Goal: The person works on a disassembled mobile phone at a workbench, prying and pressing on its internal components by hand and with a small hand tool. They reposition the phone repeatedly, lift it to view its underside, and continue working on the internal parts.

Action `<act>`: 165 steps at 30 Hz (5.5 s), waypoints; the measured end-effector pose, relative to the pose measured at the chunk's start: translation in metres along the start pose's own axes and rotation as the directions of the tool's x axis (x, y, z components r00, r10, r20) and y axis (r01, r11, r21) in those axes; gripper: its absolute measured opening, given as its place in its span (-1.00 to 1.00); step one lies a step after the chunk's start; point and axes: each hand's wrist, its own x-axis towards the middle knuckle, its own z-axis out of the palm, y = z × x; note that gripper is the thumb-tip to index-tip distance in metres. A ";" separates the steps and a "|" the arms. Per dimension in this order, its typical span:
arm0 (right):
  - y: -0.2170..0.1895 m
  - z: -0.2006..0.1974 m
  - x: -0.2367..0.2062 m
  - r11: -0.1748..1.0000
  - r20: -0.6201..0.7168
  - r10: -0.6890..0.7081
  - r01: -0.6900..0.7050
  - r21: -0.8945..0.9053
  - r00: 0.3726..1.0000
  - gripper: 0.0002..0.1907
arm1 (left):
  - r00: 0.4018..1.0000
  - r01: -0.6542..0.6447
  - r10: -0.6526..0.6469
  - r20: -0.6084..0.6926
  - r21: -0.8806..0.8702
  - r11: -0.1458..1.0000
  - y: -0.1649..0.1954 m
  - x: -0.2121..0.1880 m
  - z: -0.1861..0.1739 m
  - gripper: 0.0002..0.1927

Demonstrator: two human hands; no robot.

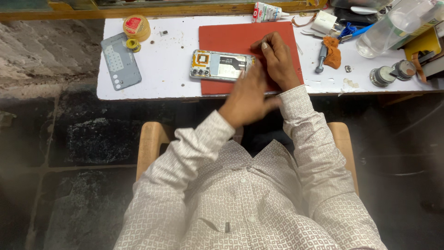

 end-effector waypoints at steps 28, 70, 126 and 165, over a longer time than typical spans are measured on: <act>0.004 -0.005 -0.001 0.992 -0.031 0.051 -0.047 0.113 0.998 -0.91 | 0.960 -0.069 0.041 -0.276 -0.093 0.993 -0.053 -0.005 -0.010 -0.13; -0.004 -0.002 -0.002 0.999 -0.051 0.037 -0.038 -0.016 0.998 -0.88 | 0.948 -0.102 0.110 -0.297 0.044 0.994 -0.055 0.024 -0.015 -0.53; -0.003 -0.002 -0.003 0.999 -0.058 0.022 -0.024 -0.036 0.998 -0.89 | 0.976 -0.130 0.101 -0.190 -0.147 0.981 -0.076 0.023 -0.002 -0.24; -0.001 -0.001 -0.003 0.999 -0.047 0.040 -0.040 -0.017 0.998 -0.89 | 0.967 -0.116 0.064 -0.245 -0.207 0.972 -0.074 0.018 -0.008 -0.06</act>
